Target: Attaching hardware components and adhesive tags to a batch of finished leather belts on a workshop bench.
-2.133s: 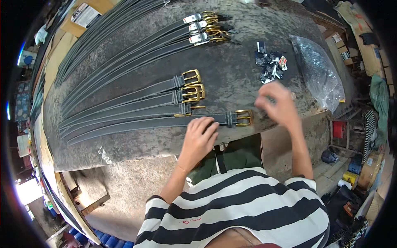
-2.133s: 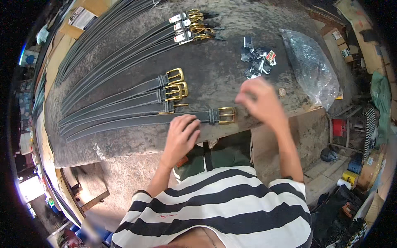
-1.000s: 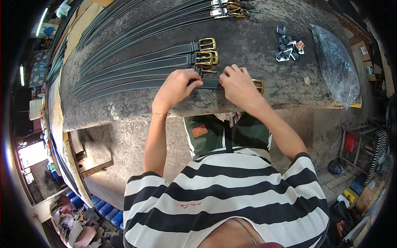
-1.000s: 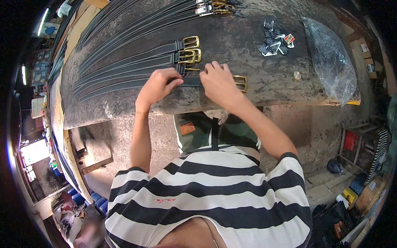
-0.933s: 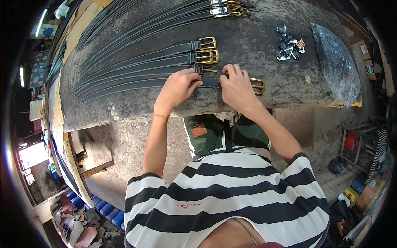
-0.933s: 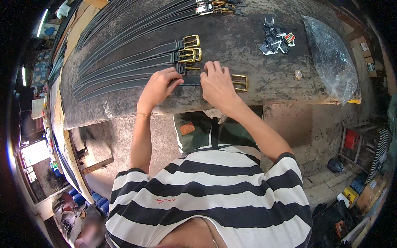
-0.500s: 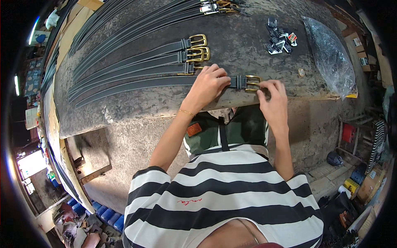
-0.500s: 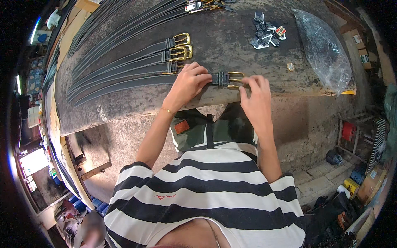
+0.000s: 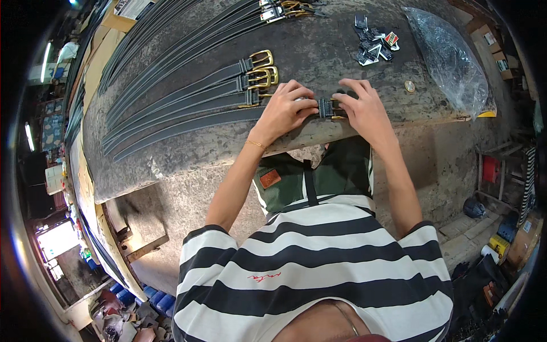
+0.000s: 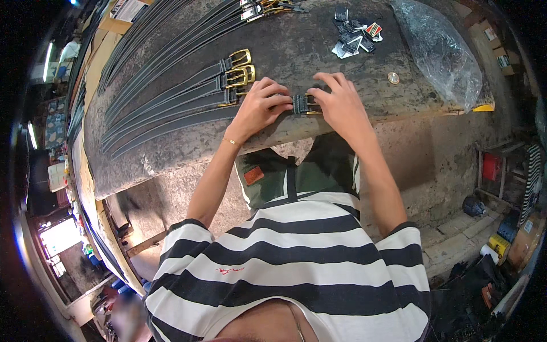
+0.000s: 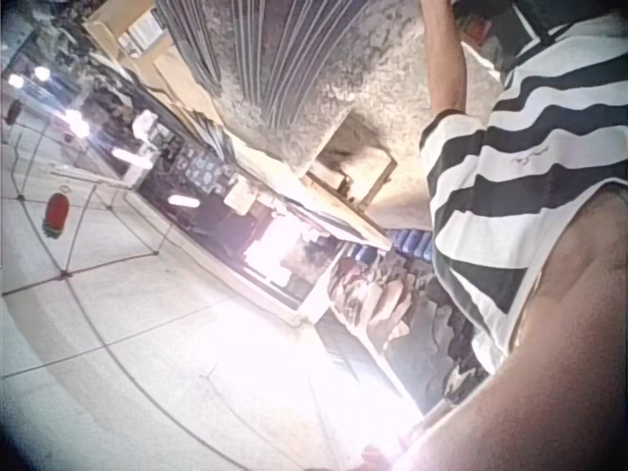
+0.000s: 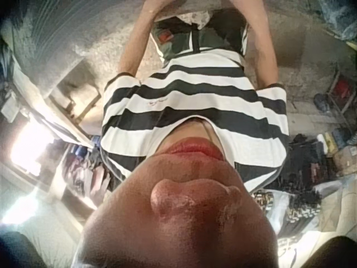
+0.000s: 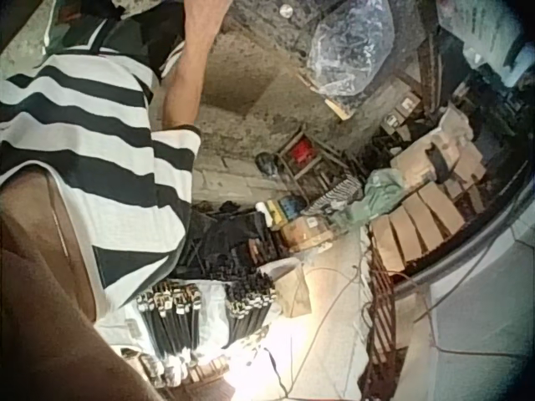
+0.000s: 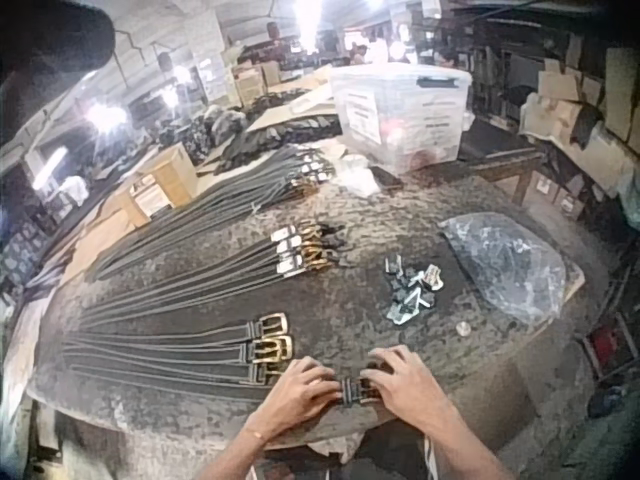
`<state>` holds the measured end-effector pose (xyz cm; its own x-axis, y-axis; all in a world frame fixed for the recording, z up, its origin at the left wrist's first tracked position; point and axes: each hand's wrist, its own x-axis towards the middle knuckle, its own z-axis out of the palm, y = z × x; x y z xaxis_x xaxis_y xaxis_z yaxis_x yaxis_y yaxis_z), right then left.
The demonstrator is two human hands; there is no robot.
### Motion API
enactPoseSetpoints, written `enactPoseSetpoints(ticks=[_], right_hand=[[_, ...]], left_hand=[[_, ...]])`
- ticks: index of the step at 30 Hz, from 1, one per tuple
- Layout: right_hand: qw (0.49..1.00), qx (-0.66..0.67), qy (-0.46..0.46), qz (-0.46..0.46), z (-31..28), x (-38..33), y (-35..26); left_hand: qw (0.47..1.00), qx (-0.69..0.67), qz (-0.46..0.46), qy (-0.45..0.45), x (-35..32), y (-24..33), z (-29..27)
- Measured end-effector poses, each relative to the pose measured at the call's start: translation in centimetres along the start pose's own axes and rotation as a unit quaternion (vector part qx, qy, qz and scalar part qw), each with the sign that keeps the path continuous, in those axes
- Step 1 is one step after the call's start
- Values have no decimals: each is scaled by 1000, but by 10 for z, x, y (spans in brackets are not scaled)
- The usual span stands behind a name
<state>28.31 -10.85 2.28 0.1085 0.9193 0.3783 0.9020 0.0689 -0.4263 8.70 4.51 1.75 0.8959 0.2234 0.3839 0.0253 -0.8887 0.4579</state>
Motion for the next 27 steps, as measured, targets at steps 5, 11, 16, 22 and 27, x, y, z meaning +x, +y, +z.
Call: enactPoseSetpoints(ticks=[5,11,16,22,27], right_hand=[[1000,-17,-17,10,-9,-3,-8],[999,20,-28,36,-1,-18,-16],[980,146,-16,135,-10,-26,-8],[917,195,89,336,-6,-60,-41],[642,638,10,425,12,-67,-72]], left_hand=[[998,23,-35,41,-5,20,-2],[999,4,8,49,-1,41,37],[998,20,31,42,-2,41,41],[1000,10,-1,-2,5,40,41],[1000,-26,-7,-8,12,41,30]])
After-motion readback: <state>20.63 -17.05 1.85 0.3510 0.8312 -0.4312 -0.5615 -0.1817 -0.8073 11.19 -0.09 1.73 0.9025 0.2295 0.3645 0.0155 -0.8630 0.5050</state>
